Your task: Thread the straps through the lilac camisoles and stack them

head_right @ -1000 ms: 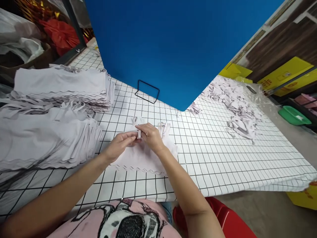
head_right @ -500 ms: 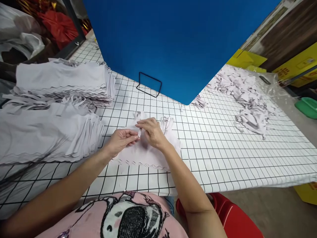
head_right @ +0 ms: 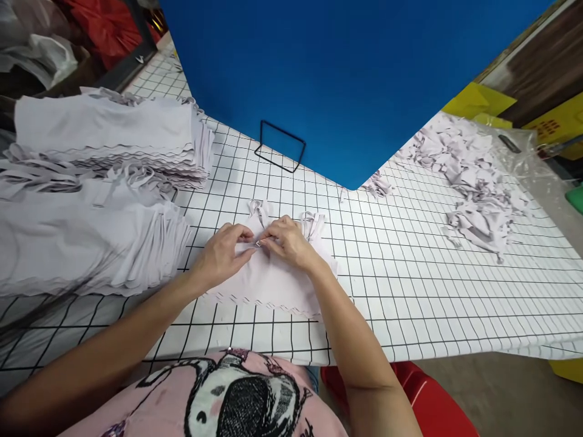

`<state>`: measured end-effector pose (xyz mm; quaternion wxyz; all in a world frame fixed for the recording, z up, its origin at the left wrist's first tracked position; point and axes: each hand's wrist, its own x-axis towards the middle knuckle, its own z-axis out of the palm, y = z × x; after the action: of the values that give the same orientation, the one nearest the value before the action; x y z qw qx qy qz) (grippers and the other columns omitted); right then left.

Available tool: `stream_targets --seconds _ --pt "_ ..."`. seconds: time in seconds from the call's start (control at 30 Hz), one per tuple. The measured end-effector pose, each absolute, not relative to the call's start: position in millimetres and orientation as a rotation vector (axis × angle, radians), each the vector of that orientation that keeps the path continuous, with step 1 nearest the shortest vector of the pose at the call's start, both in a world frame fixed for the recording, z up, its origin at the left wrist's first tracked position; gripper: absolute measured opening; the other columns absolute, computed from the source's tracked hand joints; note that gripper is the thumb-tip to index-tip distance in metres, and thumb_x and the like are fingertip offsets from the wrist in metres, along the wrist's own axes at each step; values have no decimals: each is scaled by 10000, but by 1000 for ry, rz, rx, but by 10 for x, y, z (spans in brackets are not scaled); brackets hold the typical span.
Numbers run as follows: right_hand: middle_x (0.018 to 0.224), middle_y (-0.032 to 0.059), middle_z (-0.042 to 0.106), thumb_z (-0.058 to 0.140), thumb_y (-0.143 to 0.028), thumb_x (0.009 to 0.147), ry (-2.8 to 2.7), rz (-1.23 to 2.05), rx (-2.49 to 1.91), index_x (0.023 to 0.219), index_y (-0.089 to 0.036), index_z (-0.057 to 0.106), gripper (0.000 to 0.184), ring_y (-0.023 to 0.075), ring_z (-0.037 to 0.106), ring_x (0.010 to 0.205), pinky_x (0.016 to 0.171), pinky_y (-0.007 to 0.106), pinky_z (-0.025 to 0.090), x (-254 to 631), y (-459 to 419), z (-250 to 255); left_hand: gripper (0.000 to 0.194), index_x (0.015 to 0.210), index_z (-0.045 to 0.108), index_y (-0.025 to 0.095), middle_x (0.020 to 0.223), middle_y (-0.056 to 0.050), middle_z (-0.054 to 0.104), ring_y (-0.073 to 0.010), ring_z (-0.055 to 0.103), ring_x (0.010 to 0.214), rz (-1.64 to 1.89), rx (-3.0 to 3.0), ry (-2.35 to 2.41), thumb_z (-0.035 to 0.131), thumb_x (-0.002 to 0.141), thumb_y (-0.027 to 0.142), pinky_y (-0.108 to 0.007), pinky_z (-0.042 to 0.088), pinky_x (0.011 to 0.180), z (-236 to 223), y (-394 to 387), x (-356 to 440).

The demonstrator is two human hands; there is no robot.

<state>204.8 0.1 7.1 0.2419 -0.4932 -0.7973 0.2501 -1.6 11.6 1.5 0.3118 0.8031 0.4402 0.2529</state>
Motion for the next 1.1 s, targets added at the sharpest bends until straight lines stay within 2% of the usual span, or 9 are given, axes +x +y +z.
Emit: stream_targets --seconds 0.13,0.3,0.47,0.67,1.1 --pt "817 39 648 563 -290 952 -2079 740 -1390 907 -198 667 146 203 482 874 856 373 362 2068 11 5 186 940 637 203 995 -55 661 -266 527 1009 481 2341 1172 704 793 296 -418 413 875 -61 196 -6" --pt "796 28 656 623 -334 920 -1992 808 -1371 872 -204 678 149 184 495 817 798 339 379 2072 4 -63 97 817 647 207 882 -23 673 -232 544 952 515 2250 1177 694 800 290 -403 366 876 -96 201 11" --pt "840 30 658 608 -340 928 -1907 924 -1320 873 -200 662 159 168 517 816 746 305 402 2041 -20 -39 84 774 667 207 774 -11 648 -200 547 866 548 2192 1173 675 809 283 -387 351 870 -107 183 43" --pt "789 16 634 593 -309 932 -1983 873 -1283 863 -205 635 131 170 509 795 800 336 390 1996 -15 -117 121 683 654 187 699 0 602 -182 533 810 532 2184 1191 657 793 237 -373 349 842 -121 194 73" --pt "745 12 588 568 -329 945 -2080 794 -1293 870 -211 622 150 189 490 804 829 365 355 1990 -13 -133 182 645 636 178 666 8 597 -176 544 789 545 2156 1170 637 805 264 -380 343 845 -180 225 70"
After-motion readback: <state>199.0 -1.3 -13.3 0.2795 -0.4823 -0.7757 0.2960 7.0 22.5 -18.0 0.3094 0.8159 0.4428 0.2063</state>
